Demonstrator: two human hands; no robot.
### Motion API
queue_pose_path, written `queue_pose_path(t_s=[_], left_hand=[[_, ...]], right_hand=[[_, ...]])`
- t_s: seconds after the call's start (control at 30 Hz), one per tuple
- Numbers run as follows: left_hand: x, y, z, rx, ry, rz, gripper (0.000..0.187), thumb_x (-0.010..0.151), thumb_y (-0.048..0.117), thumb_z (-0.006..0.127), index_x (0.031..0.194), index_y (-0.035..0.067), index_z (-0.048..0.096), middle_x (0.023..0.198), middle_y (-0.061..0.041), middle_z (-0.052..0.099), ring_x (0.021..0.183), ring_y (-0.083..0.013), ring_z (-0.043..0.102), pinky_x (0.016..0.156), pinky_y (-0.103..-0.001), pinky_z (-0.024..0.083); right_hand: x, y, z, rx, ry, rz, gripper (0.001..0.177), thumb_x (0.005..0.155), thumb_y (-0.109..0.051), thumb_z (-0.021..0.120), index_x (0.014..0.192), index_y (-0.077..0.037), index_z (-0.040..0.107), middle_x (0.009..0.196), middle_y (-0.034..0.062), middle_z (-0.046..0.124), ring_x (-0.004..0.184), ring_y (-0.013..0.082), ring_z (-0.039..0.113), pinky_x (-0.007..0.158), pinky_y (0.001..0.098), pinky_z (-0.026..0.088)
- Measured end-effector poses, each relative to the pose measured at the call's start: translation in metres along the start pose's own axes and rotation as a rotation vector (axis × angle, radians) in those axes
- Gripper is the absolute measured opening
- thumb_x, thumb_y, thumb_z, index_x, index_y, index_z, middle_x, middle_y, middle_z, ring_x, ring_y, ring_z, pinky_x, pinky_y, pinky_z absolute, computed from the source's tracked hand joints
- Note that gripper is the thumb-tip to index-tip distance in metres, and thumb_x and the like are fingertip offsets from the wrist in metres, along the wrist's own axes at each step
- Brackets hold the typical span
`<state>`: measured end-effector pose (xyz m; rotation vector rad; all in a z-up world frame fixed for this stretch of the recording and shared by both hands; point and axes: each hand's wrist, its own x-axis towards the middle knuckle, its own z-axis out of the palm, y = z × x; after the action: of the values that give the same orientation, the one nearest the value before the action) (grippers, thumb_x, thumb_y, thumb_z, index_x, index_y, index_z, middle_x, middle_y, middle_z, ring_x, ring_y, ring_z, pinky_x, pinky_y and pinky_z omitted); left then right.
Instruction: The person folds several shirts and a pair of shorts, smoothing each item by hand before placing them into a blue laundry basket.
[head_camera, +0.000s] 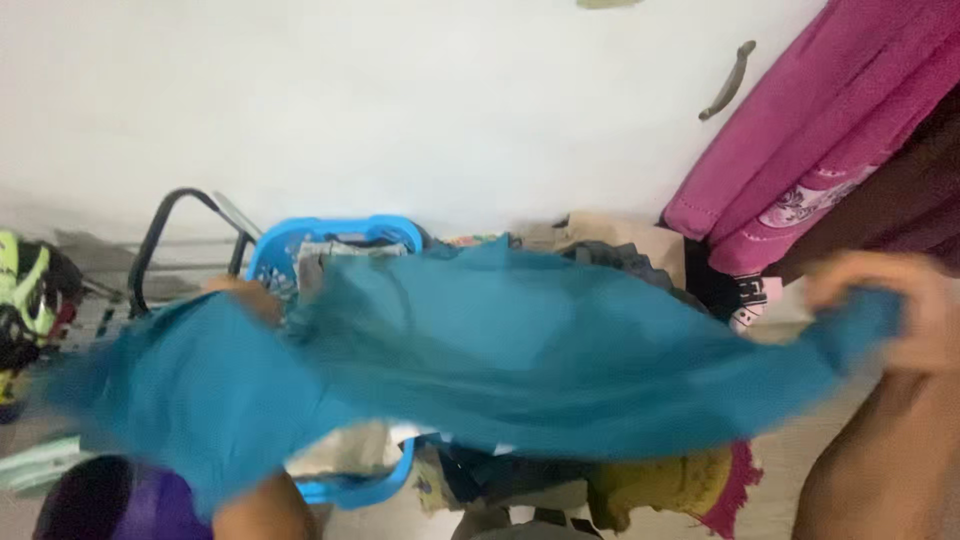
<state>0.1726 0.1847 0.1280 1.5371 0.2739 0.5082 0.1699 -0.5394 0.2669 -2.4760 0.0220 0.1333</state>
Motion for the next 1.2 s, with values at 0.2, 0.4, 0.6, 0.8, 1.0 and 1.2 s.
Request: queue_pose_path(t_s=[0.2,0.4,0.6,0.8,1.0,1.2], left_hand=[[0.057,-0.002,0.052,0.426,0.297,0.269,0.028,0.111,0.019,0.055,0.095,-0.004,0.058,0.081,-0.011,0.057,0.077,-0.0208,0.052,0.067,-0.034,0.043],[0.088,0.110,0.065,-0.327,0.277,0.616,0.023,0.109,0.023,0.064,0.108,0.001,0.065,0.100,-0.005,0.068,0.090,-0.0167,0.065,0.081,-0.035,0.059],[0.022,0.015,0.015,-0.112,0.092,0.235,0.023,0.105,0.025,0.060,0.108,0.003,0.068,0.094,-0.005,0.067,0.085,-0.0165,0.063,0.076,-0.035,0.058],[-0.137,-0.090,-0.032,0.058,-0.209,-0.236,0.027,0.101,0.026,0.056,0.109,0.006,0.071,0.089,-0.004,0.066,0.080,-0.0162,0.061,0.071,-0.036,0.056],[-0.173,-0.074,-0.061,0.484,-0.408,-0.842,0.035,0.100,0.034,0.046,0.113,0.016,0.073,0.080,-0.004,0.060,0.071,-0.0189,0.056,0.058,-0.044,0.054],[-0.065,-0.076,-0.002,-0.543,-0.151,-0.524,0.050,0.096,0.046,0.045,0.123,0.009,0.066,0.117,-0.008,0.074,0.107,-0.0258,0.070,0.095,-0.044,0.058]], right_hand=[[0.061,-0.054,0.025,0.243,0.341,0.109,0.028,0.089,0.001,0.072,0.116,-0.005,0.074,0.103,0.0098,0.073,0.079,0.0223,0.063,0.073,0.0408,0.056],[0.110,-0.042,-0.026,0.319,0.910,-0.554,0.027,0.093,0.013,0.062,0.113,-0.002,0.074,0.111,0.0084,0.074,0.107,0.0187,0.070,0.100,0.0350,0.057],[0.034,0.017,0.005,0.172,0.570,-0.390,0.032,0.079,0.012,0.068,0.106,-0.002,0.075,0.109,0.0091,0.075,0.101,0.0191,0.069,0.094,0.0370,0.056],[-0.030,0.098,0.087,0.030,0.154,-0.255,0.037,0.067,0.012,0.074,0.100,-0.002,0.076,0.108,0.0096,0.076,0.095,0.0194,0.069,0.088,0.0387,0.055],[-0.028,0.191,0.106,0.193,-0.229,0.111,0.029,0.071,0.017,0.074,0.093,-0.001,0.079,0.089,0.0114,0.078,0.084,0.0241,0.070,0.080,0.0378,0.058],[0.045,0.159,0.110,0.686,0.009,-0.033,0.052,0.090,-0.005,0.077,0.132,0.005,0.049,0.111,0.0156,0.067,0.096,0.0266,0.069,0.080,0.0405,0.058]])
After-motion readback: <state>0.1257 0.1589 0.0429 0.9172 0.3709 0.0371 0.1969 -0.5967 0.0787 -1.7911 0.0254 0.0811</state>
